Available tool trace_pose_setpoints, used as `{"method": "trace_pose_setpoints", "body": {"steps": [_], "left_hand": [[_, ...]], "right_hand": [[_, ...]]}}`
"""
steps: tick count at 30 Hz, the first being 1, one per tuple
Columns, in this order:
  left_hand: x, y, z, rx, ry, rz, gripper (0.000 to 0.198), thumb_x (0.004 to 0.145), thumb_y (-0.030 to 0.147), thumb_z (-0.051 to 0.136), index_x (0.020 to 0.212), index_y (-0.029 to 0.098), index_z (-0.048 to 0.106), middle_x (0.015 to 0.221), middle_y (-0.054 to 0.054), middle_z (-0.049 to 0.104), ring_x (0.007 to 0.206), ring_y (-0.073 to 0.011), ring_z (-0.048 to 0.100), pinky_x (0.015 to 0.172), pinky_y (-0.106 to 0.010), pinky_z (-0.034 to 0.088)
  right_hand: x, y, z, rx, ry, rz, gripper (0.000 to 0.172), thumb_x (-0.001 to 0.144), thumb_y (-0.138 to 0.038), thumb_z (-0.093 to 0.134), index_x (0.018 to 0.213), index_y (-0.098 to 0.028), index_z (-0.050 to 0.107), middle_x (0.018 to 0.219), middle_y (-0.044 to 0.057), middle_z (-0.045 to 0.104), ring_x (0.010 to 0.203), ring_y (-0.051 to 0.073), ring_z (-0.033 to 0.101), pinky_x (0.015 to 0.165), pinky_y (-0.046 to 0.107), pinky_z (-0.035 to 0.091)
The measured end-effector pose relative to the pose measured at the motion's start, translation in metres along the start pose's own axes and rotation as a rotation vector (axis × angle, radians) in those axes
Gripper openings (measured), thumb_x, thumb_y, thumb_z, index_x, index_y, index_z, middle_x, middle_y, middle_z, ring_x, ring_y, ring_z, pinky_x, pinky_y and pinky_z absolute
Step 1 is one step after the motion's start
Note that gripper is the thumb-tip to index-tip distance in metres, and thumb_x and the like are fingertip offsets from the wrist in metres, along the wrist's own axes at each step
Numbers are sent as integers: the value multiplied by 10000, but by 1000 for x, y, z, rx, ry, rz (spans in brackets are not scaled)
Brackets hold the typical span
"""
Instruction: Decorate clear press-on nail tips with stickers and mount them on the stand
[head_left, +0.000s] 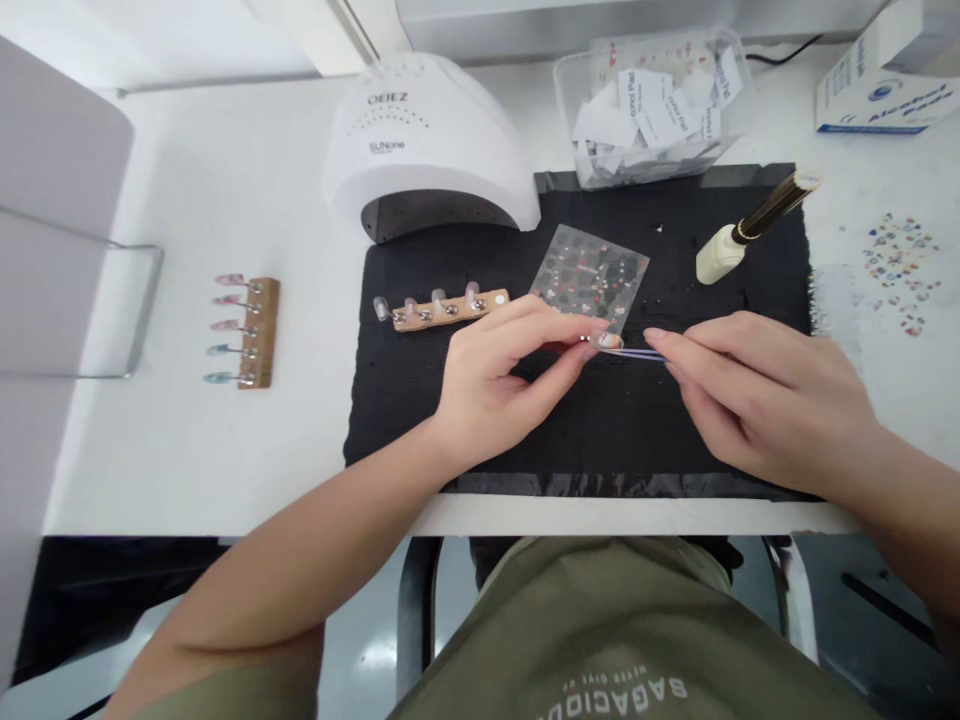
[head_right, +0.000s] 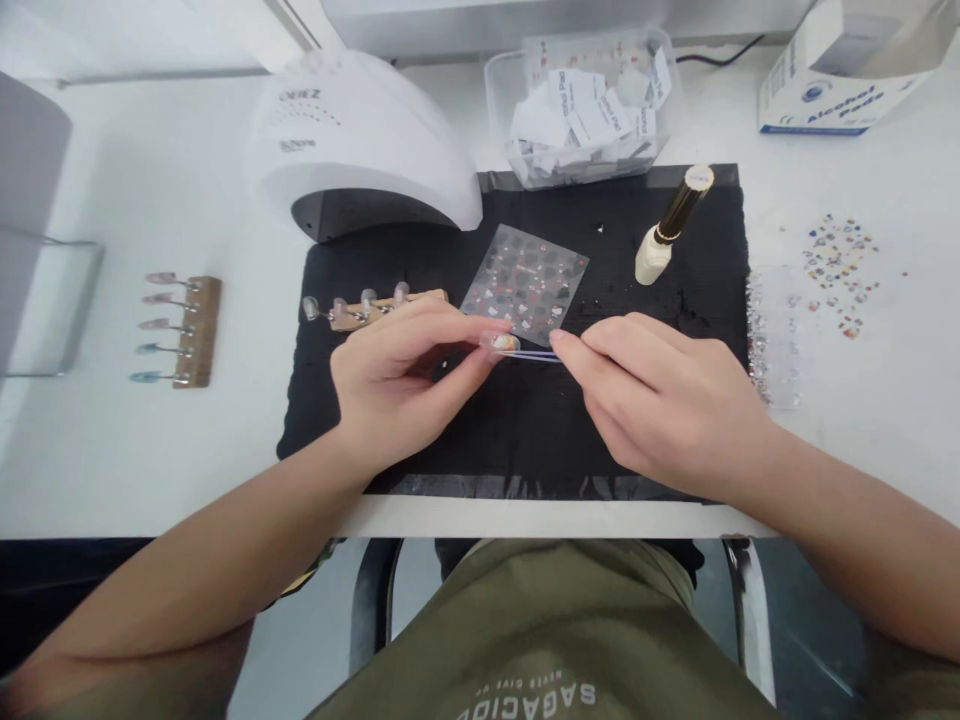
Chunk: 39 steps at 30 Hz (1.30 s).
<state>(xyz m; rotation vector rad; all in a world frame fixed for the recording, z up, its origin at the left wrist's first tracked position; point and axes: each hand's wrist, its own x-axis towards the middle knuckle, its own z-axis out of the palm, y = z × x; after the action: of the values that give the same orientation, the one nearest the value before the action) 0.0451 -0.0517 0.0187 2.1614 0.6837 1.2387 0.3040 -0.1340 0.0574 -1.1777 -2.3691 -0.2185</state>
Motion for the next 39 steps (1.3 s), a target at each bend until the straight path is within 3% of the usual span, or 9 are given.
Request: {"method": "trace_pose_setpoints", "body": {"steps": [9,15,26,36,39], "left_hand": [[2,0,0,-47,8,45,236,1039,106,820,1156,294,902,951,-6,886,753,-132,759,699,-281,648],[1,-1,0,-1,-2,41,209,1059,150,808,1150,314,900,950,2,883,746,-143,743,684,-302,633],[1,-2,-2,-9,-15,90,232,1029,42,817,1162,223,878,951,-5,860,806,-106,764,748,-227,610],[1,-2,-2,-18,10,103,249,1018,16,815,1163,213,863,955,-7,860,815,-106,772,781,-239,621],[2,-2,-2,-20,4,96,255,1016,24,821,1162,228,865,962,-5,865,817,-115,779,777,-250,630]], "right_hand": [[1,-1,-1,-26,24,-18,328,1107,-102,632,1402,-198,742,1025,47,875,875,198,830,573,327,552],[0,-1,-1,-11,-4,17,377,1113,-129,622,1416,-287,782,1065,36,873,896,205,819,556,331,525],[1,0,0,5,2,11,354,1089,-108,673,1412,-208,779,1042,56,863,895,202,818,565,318,503],[-1,0,-1,-38,44,-14,321,1102,-89,635,1383,-190,753,1030,39,864,885,180,816,561,320,522],[0,0,-1,-59,30,-37,295,1100,-80,636,1369,-122,749,1013,62,857,876,182,810,556,331,520]]}}
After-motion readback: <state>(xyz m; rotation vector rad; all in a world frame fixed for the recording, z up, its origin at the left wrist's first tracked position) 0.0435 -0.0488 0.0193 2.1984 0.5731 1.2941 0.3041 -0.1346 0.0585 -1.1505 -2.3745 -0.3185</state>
